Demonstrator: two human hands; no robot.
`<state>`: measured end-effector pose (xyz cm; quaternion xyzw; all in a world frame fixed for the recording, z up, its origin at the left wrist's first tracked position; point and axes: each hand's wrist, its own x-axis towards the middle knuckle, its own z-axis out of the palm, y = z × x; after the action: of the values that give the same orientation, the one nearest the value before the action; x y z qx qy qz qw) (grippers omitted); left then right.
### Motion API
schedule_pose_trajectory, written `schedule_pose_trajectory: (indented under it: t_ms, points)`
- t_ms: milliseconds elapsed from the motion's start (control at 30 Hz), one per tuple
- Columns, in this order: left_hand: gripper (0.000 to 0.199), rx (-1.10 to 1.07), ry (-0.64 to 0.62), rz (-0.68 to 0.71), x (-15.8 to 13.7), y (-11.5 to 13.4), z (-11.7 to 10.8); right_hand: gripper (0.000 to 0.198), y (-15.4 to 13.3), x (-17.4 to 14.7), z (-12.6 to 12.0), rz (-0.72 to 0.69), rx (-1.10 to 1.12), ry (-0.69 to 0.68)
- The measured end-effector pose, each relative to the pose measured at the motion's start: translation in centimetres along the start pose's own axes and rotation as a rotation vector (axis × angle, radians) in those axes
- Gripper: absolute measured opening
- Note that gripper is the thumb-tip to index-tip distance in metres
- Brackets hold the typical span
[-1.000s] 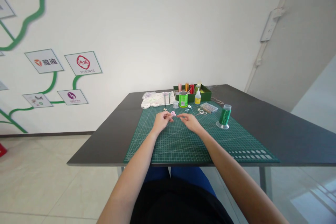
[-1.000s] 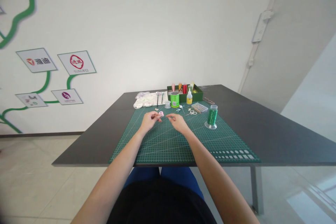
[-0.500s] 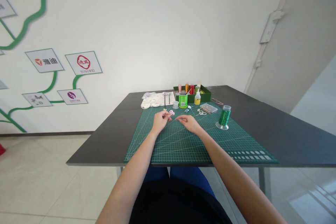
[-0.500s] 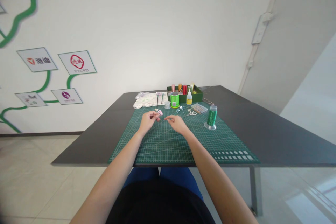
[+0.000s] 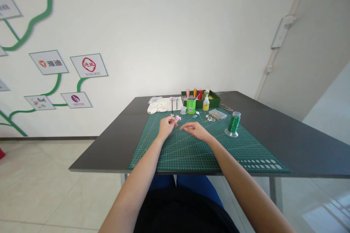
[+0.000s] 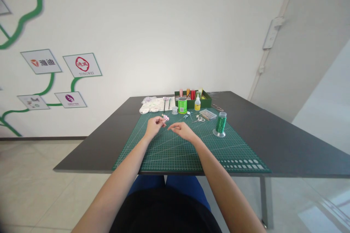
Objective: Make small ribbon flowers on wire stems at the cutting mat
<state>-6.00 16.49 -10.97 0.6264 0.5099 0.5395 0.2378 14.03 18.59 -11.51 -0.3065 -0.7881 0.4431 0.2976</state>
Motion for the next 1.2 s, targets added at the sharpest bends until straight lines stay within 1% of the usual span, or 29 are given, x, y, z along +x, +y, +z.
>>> schedule_pose_trajectory:
  t_ms: [133,300,533,667,767,900,1033,1200]
  points:
    - [0.011,0.039,-0.016,0.000,0.0,0.1,0.0,0.044,-0.8,-0.4,-0.2,0.013,0.100,-0.033]
    - [0.012,0.145,-0.057,0.013,-0.2,0.0,0.0,0.043,-1.3,-0.7,-0.2,0.003,0.120,-0.054]
    - [0.015,0.431,-0.106,0.171,-0.4,-0.2,0.0,0.040,-1.2,-0.6,-0.2,0.004,0.129,-0.013]
    - [0.014,0.557,-0.145,0.269,-0.5,-0.2,0.1,0.039,-1.7,-0.8,-0.3,-0.004,0.107,-0.058]
    - [0.017,0.606,-0.220,0.306,-0.7,0.0,0.3,0.040,-1.7,-0.9,-0.2,-0.019,0.103,-0.082]
    - [0.021,0.654,-0.314,0.317,-1.1,0.4,0.5,0.045,-1.1,-0.6,0.0,-0.043,0.195,-0.033]
    - [0.019,0.662,-0.345,0.318,-1.2,0.4,0.5,0.050,-0.6,-0.2,0.0,-0.064,0.260,0.024]
    - [0.019,0.622,-0.382,0.339,-1.1,0.3,0.5,0.052,-0.6,-0.2,-0.3,-0.063,0.257,0.094]
